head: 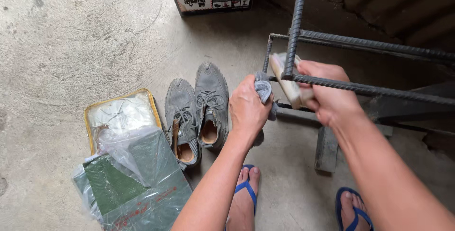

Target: The person scrubs a metal frame with a brush and wipes it with a cloth. The person holds the frame with one hand while scrubbing and wiping with the other hand.

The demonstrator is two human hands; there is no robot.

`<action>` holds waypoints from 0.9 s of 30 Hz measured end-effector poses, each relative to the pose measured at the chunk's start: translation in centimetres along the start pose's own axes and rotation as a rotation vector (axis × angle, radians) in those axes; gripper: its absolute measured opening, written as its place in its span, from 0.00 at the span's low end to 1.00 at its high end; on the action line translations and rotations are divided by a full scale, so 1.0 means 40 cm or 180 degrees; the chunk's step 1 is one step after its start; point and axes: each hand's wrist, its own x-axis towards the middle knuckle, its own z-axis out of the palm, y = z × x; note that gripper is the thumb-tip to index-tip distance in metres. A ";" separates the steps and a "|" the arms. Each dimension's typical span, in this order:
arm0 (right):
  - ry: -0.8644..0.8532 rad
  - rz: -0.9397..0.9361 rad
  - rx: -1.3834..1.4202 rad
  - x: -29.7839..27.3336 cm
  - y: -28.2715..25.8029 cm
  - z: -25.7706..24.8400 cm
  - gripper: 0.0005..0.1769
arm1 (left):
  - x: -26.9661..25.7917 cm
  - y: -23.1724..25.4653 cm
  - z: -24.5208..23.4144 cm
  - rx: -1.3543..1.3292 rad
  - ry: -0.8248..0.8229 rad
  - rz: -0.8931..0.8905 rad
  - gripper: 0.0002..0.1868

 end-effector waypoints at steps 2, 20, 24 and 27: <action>0.0189 -0.0973 -0.0744 -0.076 -0.053 0.031 0.09 | -0.001 -0.002 0.005 -0.0093 0.0143 -0.0071 0.18; 0.0932 -0.2501 -0.4562 0.195 -0.125 0.399 0.06 | -0.034 -0.007 0.042 -0.0837 0.0488 -0.0518 0.13; 0.0225 -0.2195 -0.4786 0.170 -0.070 0.391 0.07 | -0.026 -0.022 0.045 -0.0783 0.0693 0.0024 0.14; 0.0458 -0.2529 -0.4822 0.178 -0.080 0.414 0.08 | -0.021 -0.026 0.034 -0.0711 0.0671 0.0008 0.17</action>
